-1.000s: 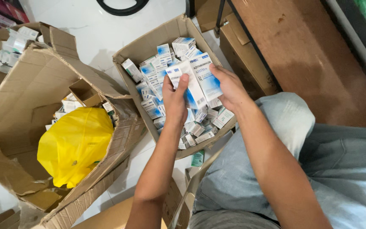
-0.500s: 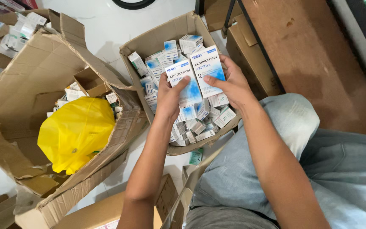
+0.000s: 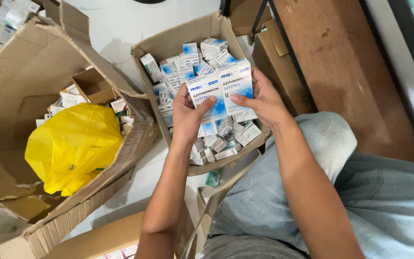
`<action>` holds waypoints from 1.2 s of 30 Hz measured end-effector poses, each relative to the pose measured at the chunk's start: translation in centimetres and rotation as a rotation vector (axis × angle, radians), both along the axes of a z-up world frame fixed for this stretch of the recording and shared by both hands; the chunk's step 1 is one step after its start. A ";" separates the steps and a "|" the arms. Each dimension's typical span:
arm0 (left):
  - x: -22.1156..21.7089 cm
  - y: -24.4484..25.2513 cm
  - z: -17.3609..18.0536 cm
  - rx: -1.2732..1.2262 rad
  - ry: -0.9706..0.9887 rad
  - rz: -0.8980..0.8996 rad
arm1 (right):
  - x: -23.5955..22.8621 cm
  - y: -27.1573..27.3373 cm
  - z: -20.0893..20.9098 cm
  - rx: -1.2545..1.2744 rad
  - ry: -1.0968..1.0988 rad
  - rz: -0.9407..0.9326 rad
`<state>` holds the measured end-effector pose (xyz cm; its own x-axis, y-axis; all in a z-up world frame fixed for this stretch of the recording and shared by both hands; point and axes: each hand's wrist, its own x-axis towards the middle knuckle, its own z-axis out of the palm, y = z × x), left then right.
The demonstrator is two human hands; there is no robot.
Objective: The person picks small white and blue medicine boxes from a cardboard box, aligns them in groups, and places them in neat stacks on a wooden shelf. The person repeats this process, building multiple rows of stacked boxes.
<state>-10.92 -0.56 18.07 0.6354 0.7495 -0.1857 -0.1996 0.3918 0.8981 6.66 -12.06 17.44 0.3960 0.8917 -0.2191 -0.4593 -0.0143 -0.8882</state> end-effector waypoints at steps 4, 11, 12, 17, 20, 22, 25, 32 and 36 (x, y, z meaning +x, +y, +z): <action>-0.2 0.0 0.1 0.032 0.001 -0.011 | -0.1 -0.1 0.0 0.048 -0.080 0.022; 0.1 -0.1 0.0 0.039 -0.004 0.074 | -0.2 -0.2 0.3 0.059 0.014 0.007; 0.3 -0.2 -0.1 0.032 0.011 0.112 | -0.3 -0.2 0.3 0.064 0.042 0.003; 1.8 -1.4 0.0 0.164 0.111 0.155 | -1.0 0.1 0.7 0.025 0.019 0.089; 2.9 -2.3 -0.3 0.166 0.079 0.131 | -1.5 0.3 0.7 0.006 0.111 0.078; 3.5 -2.2 -1.3 0.159 0.054 0.084 | -1.5 0.1 0.5 -0.017 0.187 0.049; 4.1 -1.2 -5.1 0.033 0.051 0.036 | -0.7 -0.3 -0.4 -0.050 0.217 0.000; 5.9 -3.4 -22.2 0.533 0.521 0.137 | 2.1 -1.0 -1.7 0.001 0.377 -0.348; 2.8 -8.8 -30.5 0.852 0.977 -0.672 | 2.5 -1.3 -1.7 -0.017 0.349 -0.435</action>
<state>-8.08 -9.37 -12.41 0.7866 0.4698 -0.4008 0.6156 -0.5455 0.5688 9.11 -13.37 15.77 0.6277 0.6576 -0.4165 -0.6933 0.2290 -0.6833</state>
